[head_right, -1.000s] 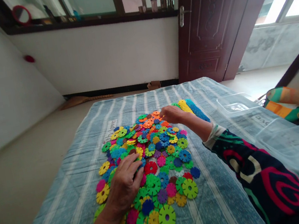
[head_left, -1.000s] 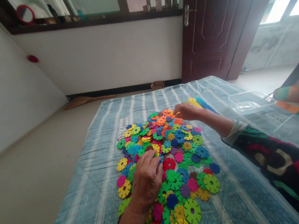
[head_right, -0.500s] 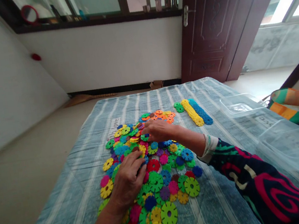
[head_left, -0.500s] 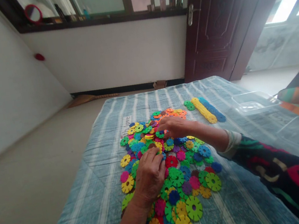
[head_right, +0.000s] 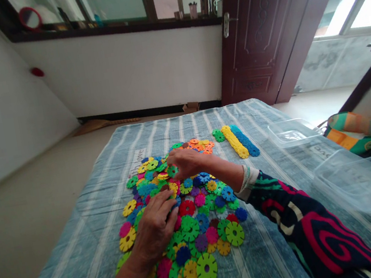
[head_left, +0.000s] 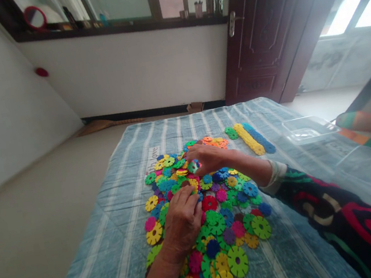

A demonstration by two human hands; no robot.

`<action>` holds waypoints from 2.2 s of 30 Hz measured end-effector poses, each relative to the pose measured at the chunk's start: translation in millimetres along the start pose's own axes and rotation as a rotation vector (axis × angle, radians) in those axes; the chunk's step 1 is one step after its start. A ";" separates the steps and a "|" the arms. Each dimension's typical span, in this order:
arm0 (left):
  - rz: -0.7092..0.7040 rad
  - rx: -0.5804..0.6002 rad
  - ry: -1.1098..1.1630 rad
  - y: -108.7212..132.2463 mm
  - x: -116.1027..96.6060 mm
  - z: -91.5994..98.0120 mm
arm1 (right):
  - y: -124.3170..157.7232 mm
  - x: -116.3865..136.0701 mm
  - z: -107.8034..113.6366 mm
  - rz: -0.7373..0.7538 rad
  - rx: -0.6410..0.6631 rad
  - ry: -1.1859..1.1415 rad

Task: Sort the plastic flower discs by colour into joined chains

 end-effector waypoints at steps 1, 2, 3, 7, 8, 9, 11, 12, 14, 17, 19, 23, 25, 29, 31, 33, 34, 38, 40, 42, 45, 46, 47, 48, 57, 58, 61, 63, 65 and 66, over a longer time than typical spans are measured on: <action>0.001 -0.004 0.005 0.3 0.9 -1.0 | 3.6 -5.3 5.9 -0.029 -0.050 -0.015; 0.002 -0.008 0.010 0.8 2.0 -2.2 | 8.8 -13.1 12.7 -0.078 -0.103 -0.028; 0.005 -0.019 0.015 1.4 3.1 -3.4 | 15.9 -23.2 19.9 -0.149 -0.158 -0.039; 0.010 -0.050 0.021 4.2 6.1 -7.8 | 62.6 -74.8 45.6 -0.558 -0.298 0.045; 0.008 -0.048 0.019 4.7 6.3 -8.8 | 76.2 -85.9 49.9 -0.649 -0.284 0.121; 0.007 -0.045 0.017 5.0 6.4 -9.4 | 89.2 -95.5 52.8 -0.727 -0.247 0.205; 0.008 -0.051 0.016 5.1 6.6 -9.2 | 111.7 -110.2 53.8 -0.840 -0.139 0.335; 0.009 -0.053 0.016 4.8 6.7 -8.7 | 120.7 -115.5 52.5 -0.877 -0.087 0.377; 0.008 -0.047 0.012 4.0 6.4 -7.8 | 133.6 -122.0 48.3 -0.917 -0.020 0.426; 0.001 -0.021 0.007 2.3 5.0 -5.9 | 143.0 -126.6 42.5 -0.951 -0.002 0.462; 0.001 -0.012 0.010 1.3 4.1 -3.9 | 145.8 -129.4 39.3 -0.972 -0.006 0.462; -0.003 -0.008 -0.001 1.0 3.1 -2.9 | 149.4 -135.8 35.8 -0.995 -0.010 0.449; -0.005 -0.014 -0.005 1.6 3.5 -4.3 | 150.1 -138.2 35.4 -0.989 -0.014 0.455; 0.010 -0.034 0.006 3.4 6.2 -7.8 | 150.1 -141.2 35.5 -0.980 -0.014 0.473; 0.008 -0.045 0.006 4.1 6.6 -8.0 | 149.7 -142.2 35.5 -0.978 -0.005 0.476; -0.005 -0.041 -0.001 4.4 5.9 -7.6 | 149.4 -142.5 35.3 -0.971 0.006 0.476; -0.010 -0.034 -0.003 4.4 5.5 -7.3 | 149.5 -142.3 35.3 -0.968 0.010 0.474; 0.005 -0.005 0.002 3.2 5.2 -5.7 | 150.3 -138.1 36.5 -0.962 0.004 0.474; 0.011 0.005 0.009 2.7 4.6 -5.3 | 148.6 -132.6 38.1 -0.948 -0.008 0.484; 0.012 0.007 0.012 2.2 3.9 -4.9 | 143.3 -123.7 39.3 -0.909 -0.023 0.484; 0.016 0.008 0.014 1.4 3.1 -4.3 | 128.2 -101.3 38.3 -0.785 -0.064 0.436; 0.015 0.010 0.015 1.1 2.8 -4.2 | 121.1 -90.8 36.6 -0.717 -0.083 0.406; 0.013 0.013 0.015 0.8 2.4 -4.0 | 112.9 -78.7 34.0 -0.631 -0.101 0.368; 0.010 0.016 0.013 0.6 2.0 -3.9 | 104.1 -64.9 30.4 -0.526 -0.114 0.324; 0.028 0.064 0.032 0.9 1.2 -5.8 | 62.7 49.5 -4.0 0.025 -0.043 0.035; 0.033 0.069 0.033 1.2 1.3 -6.6 | 62.7 59.0 -6.3 0.043 -0.031 0.033; 0.040 0.065 0.028 2.1 1.2 -8.2 | 66.0 83.4 -16.2 0.081 0.031 0.033; 0.042 0.061 0.027 2.5 1.2 -9.1 | 69.7 94.4 -23.5 0.074 0.071 0.045; 0.043 0.067 0.031 2.6 1.5 -10.1 | 73.1 101.3 -29.3 0.048 0.098 0.065; 0.043 0.070 0.032 2.5 1.7 -10.4 | 74.3 103.7 -31.2 0.033 0.106 0.073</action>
Point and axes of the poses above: each hand's wrist, its own y-axis away from the middle knuckle, its own z-axis out of the back of the hand, x = y × z, the point moved 6 cm from there along -y, towards the middle knuckle, and after that the axes turned 13 degrees about z, right-handed, at the moved point
